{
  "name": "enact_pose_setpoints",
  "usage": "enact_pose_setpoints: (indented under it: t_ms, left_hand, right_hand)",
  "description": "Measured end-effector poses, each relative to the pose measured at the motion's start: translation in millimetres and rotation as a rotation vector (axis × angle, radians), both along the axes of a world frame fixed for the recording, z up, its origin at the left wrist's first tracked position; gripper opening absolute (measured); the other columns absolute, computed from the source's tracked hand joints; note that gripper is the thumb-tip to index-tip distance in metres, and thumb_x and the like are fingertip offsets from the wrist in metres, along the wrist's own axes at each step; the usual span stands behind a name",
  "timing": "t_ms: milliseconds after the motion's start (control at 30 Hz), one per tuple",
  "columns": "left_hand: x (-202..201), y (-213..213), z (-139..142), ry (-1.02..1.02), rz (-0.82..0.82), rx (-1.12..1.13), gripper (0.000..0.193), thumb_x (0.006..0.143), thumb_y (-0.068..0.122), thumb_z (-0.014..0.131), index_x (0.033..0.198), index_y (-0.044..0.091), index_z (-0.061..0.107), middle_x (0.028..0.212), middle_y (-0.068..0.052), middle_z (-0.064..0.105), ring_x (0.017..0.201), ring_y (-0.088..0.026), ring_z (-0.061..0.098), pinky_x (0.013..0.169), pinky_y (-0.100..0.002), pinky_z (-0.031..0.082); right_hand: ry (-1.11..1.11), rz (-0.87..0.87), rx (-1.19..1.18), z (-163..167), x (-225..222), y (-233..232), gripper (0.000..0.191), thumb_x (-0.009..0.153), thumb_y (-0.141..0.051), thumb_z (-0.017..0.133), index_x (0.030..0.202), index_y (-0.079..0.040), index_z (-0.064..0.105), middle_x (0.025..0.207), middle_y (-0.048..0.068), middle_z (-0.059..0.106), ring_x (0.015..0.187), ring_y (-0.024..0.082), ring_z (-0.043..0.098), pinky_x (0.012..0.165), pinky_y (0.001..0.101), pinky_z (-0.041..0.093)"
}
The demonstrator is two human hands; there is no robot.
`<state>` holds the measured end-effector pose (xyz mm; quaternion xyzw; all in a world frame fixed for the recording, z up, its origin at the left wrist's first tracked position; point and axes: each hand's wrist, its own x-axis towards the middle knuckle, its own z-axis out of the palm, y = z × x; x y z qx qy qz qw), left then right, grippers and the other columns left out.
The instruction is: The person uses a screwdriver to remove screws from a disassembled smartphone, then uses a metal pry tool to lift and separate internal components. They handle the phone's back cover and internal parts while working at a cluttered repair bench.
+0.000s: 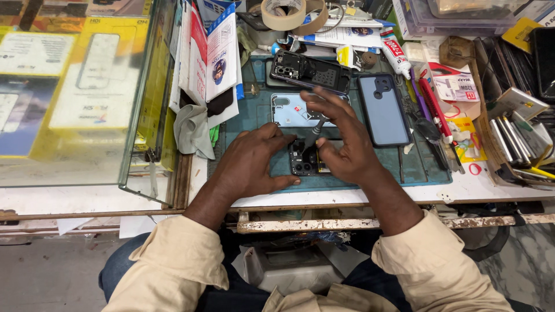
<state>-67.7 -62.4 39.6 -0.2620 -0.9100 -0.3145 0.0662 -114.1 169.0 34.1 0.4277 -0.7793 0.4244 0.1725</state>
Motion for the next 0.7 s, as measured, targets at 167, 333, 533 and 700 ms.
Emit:
enact_pose_setpoints:
  t_ms: [167, 333, 533, 700]
  left_hand:
    - [-0.6, -0.1, 0.1, -0.051, 0.018, -0.032, 0.08, 0.06, 0.045, 0.094, 0.125, 0.004, 0.069, 0.104, -0.011, 0.062, 0.097, -0.033, 0.064, 0.086, -0.047, 0.049]
    - [-1.1, -1.0, -1.0, -0.069, 0.025, -0.034, 0.079, 0.06, 0.045, 0.094, 0.122, 0.003, 0.07, 0.104, -0.011, 0.061, 0.098, -0.031, 0.064, 0.087, -0.046, 0.05]
    - [0.7, -2.3, -1.8, -0.053, 0.031, -0.049, 0.085, 0.061, 0.045, 0.094, 0.129, 0.004, 0.067, 0.107, -0.011, 0.061, 0.102, -0.032, 0.063, 0.091, -0.047, 0.049]
    - [0.3, -1.0, -2.8, -0.075, 0.037, -0.052, 0.087, 0.06, 0.045, 0.093, 0.133, 0.007, 0.065, 0.108, -0.01, 0.061, 0.103, -0.03, 0.063, 0.096, -0.047, 0.047]
  right_hand:
    - [-0.419, 0.068, -0.05, -10.4, -0.9, 2.3, 0.069, 0.096, -0.001, 0.072, 0.155, -0.01, 0.039, 0.117, 0.013, 0.071, 0.109, 0.022, 0.076, 0.09, 0.0344, 0.064]
    - [-0.362, 0.269, -0.081, -15.1, -3.2, 5.5, 0.074, 0.101, 0.008, 0.059, 0.163, -0.013, 0.024, 0.134, 0.019, 0.069, 0.118, 0.025, 0.075, 0.099, 0.0353, 0.061]
    - [-0.428, 0.135, -0.246, -16.6, -9.0, 6.8, 0.078, 0.102, 0.01, 0.059, 0.164, -0.013, 0.018, 0.128, 0.018, 0.07, 0.115, 0.024, 0.075, 0.096, 0.0349, 0.064]
    - [-0.382, -0.06, -0.414, -16.6, -22.3, 13.4, 0.065, 0.108, 0.007, 0.063, 0.161, -0.007, 0.028, 0.122, 0.017, 0.071, 0.114, 0.023, 0.073, 0.102, 0.0365, 0.063]
